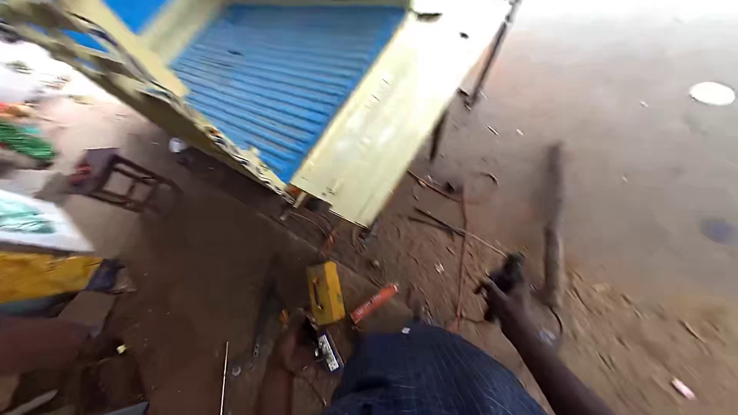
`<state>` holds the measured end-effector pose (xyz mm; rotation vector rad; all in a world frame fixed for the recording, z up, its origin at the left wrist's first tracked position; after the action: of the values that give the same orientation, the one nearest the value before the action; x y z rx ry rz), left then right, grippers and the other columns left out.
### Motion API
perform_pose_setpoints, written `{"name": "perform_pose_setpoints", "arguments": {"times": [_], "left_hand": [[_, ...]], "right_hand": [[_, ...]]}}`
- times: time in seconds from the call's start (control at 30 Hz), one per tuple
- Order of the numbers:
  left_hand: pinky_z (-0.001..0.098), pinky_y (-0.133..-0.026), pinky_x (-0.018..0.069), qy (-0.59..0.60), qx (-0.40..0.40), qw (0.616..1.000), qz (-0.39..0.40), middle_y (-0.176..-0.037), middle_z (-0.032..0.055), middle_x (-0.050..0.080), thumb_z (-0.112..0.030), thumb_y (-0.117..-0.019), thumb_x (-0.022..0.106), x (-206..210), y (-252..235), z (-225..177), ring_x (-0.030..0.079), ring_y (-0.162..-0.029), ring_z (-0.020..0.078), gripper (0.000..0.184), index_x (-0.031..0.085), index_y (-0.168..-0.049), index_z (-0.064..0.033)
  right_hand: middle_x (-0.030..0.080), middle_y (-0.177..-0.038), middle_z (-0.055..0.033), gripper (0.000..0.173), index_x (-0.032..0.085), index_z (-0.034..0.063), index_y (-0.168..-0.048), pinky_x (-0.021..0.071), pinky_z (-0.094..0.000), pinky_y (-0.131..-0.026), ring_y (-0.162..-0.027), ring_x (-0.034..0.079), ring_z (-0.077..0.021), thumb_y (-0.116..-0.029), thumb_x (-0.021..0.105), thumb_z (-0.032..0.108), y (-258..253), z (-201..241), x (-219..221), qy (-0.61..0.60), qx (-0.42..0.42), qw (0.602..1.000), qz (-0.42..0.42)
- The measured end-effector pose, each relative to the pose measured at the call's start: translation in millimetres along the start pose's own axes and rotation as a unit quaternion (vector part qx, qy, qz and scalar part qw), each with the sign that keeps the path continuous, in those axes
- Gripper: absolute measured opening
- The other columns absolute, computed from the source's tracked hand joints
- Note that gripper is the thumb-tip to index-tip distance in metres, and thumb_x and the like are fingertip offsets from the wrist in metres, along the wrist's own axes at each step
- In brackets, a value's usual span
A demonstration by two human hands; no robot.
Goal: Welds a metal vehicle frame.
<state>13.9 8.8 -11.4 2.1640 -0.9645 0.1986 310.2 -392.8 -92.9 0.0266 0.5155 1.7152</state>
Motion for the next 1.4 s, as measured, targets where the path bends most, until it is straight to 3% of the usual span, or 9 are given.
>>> {"name": "perform_pose_setpoints", "arguments": {"times": [0.2, 0.33, 0.47, 0.57, 0.73, 0.83, 1.1, 1.27, 1.4], "left_hand": [[0.0311, -0.08, 0.0624, 0.003, 0.114, 0.993, -0.029, -0.095, 0.0059, 0.071, -0.037, -0.1045, 0.057, 51.7, -12.0, -79.0, 0.072, -0.086, 0.0147, 0.027, 0.065, -0.104, -0.011], [0.0312, -0.062, 0.0632, -0.043, 0.14, 0.984, -0.103, -0.086, 0.0045, 0.07, -0.044, -0.107, 0.048, 82.3, -21.3, -107.0, 0.071, -0.07, 0.0152, 0.035, 0.064, -0.106, -0.0135], [0.0258, -0.039, 0.0481, -0.133, 0.207, 0.959, -0.144, -0.064, -0.0013, 0.057, -0.053, -0.1075, 0.04, 127.3, -32.5, -114.9, 0.051, -0.044, 0.0096, 0.044, 0.063, -0.096, -0.017], [0.024, -0.036, 0.0423, -0.136, 0.236, 0.951, -0.148, -0.056, -0.004, 0.046, -0.053, -0.1084, 0.037, 168.2, -37.9, -111.5, 0.043, -0.039, 0.0086, 0.044, 0.059, -0.09, -0.0189], [0.0358, -0.063, 0.0618, -0.098, 0.253, 0.957, -0.104, -0.09, 0.0097, 0.068, -0.029, -0.1123, 0.034, 214.2, -48.6, -110.0, 0.069, -0.068, 0.0198, 0.03, 0.056, -0.121, -0.0109], [0.0415, -0.073, 0.0645, -0.118, 0.276, 0.952, -0.055, -0.106, 0.0182, 0.071, -0.019, -0.1117, 0.032, 235.4, -55.8, -113.2, 0.074, -0.083, 0.0283, 0.029, 0.05, -0.13, -0.0074], [0.043, -0.068, 0.0664, -0.184, 0.257, 0.948, 0.039, -0.101, 0.0187, 0.073, -0.021, -0.1125, 0.034, 265.6, -65.5, -108.9, 0.076, -0.08, 0.0311, 0.03, 0.046, -0.137, -0.0097], [0.0506, -0.077, 0.0652, -0.226, 0.217, 0.939, 0.142, -0.111, 0.0269, 0.069, -0.01, -0.1088, 0.034, 276.2, -64.2, -102.2, 0.074, -0.088, 0.0391, 0.037, 0.037, -0.145, -0.007], [0.0482, -0.079, 0.0661, -0.262, 0.21, 0.928, 0.161, -0.11, 0.0229, 0.07, -0.008, -0.1083, 0.043, 276.0, -62.9, -89.5, 0.075, -0.089, 0.0351, 0.038, 0.041, -0.147, -0.0059]], "right_hand": [[0.068, -0.105, -0.01, 0.087, 0.036, 0.014, -0.148, 0.0621, -0.0493, -0.076, -0.087, 0.071, -0.0229, -0.0815, 0.085, 0.041, 1.4, -2.9, 76.0, -0.018, -0.029, 0.999, -0.03], [0.069, -0.099, -0.0098, 0.084, 0.04, 0.0123, -0.146, 0.0606, -0.0504, -0.074, -0.082, 0.07, -0.0229, -0.082, 0.082, 0.048, -1.5, -3.3, 119.4, 0.025, -0.013, 1.0, -0.007], [0.068, -0.097, -0.0095, 0.083, 0.042, 0.0133, -0.143, 0.0605, -0.0512, -0.073, -0.081, 0.069, -0.0232, -0.0815, 0.081, 0.053, -28.3, -19.9, 152.5, 0.04, -0.007, 0.999, 0.026], [0.067, -0.095, -0.0095, 0.083, 0.044, 0.013, -0.14, 0.0587, -0.0543, -0.073, -0.081, 0.068, -0.0253, -0.0799, 0.08, 0.057, -55.9, -37.6, 174.2, 0.062, 0.0, 0.997, 0.045], [0.067, -0.094, -0.0117, 0.082, 0.047, 0.0109, -0.138, 0.0567, -0.056, -0.071, -0.081, 0.067, -0.0289, -0.0794, 0.079, 0.058, -80.7, -49.8, 203.9, 0.093, 0.017, 0.993, 0.07], [0.067, -0.098, -0.0137, 0.079, 0.046, 0.0099, -0.137, 0.0572, -0.0565, -0.072, -0.084, 0.068, -0.0308, -0.0808, 0.08, 0.054, -85.8, -53.7, 220.1, 0.111, 0.015, 0.99, 0.087], [0.065, -0.106, -0.0174, 0.082, 0.047, 0.0061, -0.136, 0.0563, -0.0564, -0.08, -0.093, 0.067, -0.0335, -0.0802, 0.079, 0.057, -77.2, -66.3, 250.6, 0.142, 0.005, 0.988, 0.058], [0.066, -0.108, -0.0168, 0.085, 0.045, 0.0065, -0.139, 0.0569, -0.0564, -0.08, -0.094, 0.067, -0.0323, -0.0807, 0.078, 0.059, -65.0, -70.0, 258.3, 0.122, 0.025, 0.99, 0.068], [0.058, -0.134, -0.024, 0.088, 0.041, 0.0041, -0.152, 0.0526, -0.0567, -0.097, -0.119, 0.061, -0.0359, -0.0865, 0.073, 0.053, -57.6, -68.1, 257.9, 0.072, -0.062, 0.994, 0.043]]}}
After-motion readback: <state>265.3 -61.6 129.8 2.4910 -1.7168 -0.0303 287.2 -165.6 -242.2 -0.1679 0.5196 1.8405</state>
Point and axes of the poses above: each hand's wrist, its own y-axis away from the middle knuckle, its own x-axis out of the palm, z = x × y, the point moved 2 cm from there along -y, towards the middle knuckle
